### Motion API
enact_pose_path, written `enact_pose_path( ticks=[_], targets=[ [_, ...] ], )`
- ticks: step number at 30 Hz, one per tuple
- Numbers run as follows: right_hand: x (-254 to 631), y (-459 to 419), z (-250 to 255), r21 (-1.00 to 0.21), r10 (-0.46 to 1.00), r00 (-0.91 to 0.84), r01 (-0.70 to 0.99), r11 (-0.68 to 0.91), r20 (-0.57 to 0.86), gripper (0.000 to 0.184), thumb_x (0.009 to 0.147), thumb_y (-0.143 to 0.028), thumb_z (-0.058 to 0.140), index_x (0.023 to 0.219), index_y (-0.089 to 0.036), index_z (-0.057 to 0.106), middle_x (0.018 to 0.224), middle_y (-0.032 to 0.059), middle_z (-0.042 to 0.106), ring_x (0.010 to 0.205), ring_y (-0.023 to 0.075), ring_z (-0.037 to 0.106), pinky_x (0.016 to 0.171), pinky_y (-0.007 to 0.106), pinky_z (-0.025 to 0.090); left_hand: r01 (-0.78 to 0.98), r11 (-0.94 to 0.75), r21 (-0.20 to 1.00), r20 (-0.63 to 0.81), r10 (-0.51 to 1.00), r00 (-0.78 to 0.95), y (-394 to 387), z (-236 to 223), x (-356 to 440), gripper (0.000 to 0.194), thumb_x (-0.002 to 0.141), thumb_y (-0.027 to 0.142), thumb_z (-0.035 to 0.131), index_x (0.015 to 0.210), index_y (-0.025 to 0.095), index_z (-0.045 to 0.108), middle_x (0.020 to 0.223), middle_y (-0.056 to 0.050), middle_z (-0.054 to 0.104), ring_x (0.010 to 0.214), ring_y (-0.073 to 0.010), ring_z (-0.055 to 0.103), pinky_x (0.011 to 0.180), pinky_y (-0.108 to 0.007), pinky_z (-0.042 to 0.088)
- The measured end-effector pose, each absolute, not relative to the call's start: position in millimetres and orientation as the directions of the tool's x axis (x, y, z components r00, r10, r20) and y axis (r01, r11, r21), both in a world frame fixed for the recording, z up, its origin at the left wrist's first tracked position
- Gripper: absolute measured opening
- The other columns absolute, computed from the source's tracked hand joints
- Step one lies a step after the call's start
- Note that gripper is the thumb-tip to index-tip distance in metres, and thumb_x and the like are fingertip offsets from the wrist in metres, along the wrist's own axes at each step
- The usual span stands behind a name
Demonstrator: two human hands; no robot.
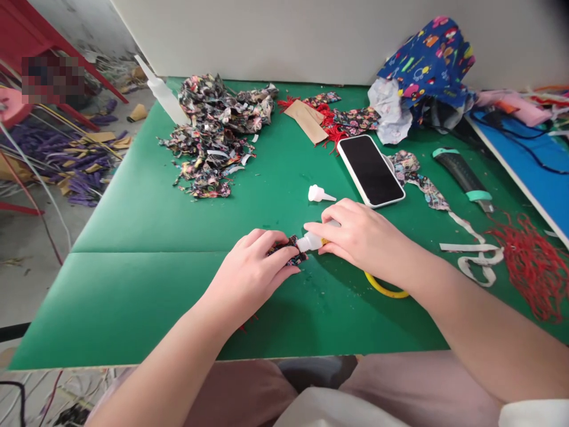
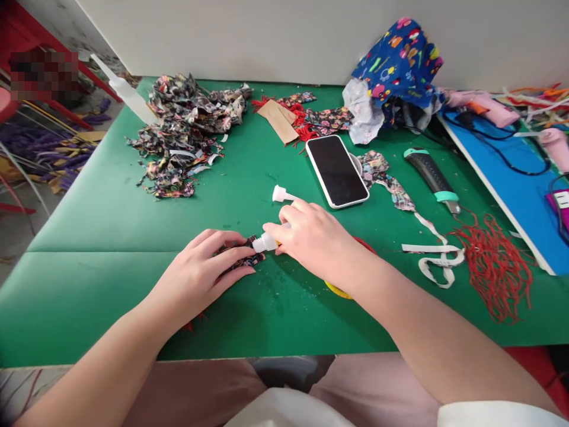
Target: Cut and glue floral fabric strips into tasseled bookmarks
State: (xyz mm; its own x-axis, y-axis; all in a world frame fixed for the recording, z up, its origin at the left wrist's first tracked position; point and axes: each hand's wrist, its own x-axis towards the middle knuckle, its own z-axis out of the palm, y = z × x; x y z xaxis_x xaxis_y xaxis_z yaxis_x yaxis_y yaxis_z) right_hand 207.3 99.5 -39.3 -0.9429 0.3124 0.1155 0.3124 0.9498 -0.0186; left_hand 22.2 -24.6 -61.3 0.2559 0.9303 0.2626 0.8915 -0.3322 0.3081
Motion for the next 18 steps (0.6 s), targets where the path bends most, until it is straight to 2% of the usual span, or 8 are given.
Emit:
enact_pose_path(
  ticks=[6,11,18],
  targets=[
    [207.5,94.9,-37.1,0.036,0.312,-0.945,0.317,0.948,0.103,0.026,0.083,-0.024,0.058,0.108,-0.021,0.061,0.089,0.0075,0.054,0.085,0.0203,0.049,0.070,0.030,0.044,0.881,-0.325,0.345,0.281,0.931,0.233,-26.7,-62.3,21.1,0.018,0.084,0.028,0.057,0.092,0.015,0.067,0.099,-0.010,0.063,0.085,-0.0206,0.056,0.076,-0.037,0.051],
    [207.4,92.4,-35.9,0.019,0.318,-0.947,0.319,0.947,0.046,0.027,0.084,-0.021,0.055,0.111,-0.020,0.059,0.093,0.0079,0.051,0.084,0.0188,0.051,0.071,0.029,0.045,0.874,-0.327,0.359,0.294,0.929,0.227,-26.2,-63.0,21.2,0.019,0.083,0.029,0.059,0.092,0.014,0.067,0.097,-0.009,0.065,0.085,-0.0209,0.057,0.077,-0.037,0.051],
    [206.6,91.6,-36.4,-0.018,0.292,-0.953,0.291,0.956,0.075,0.026,0.086,-0.021,0.052,0.111,-0.021,0.059,0.092,0.0085,0.048,0.084,0.0192,0.049,0.073,0.031,0.046,0.872,-0.331,0.361,0.304,0.926,0.225,-25.7,-62.6,20.7,0.022,0.084,0.033,0.057,0.091,0.015,0.067,0.094,-0.008,0.067,0.083,-0.0197,0.058,0.077,-0.035,0.051]
  ],
)
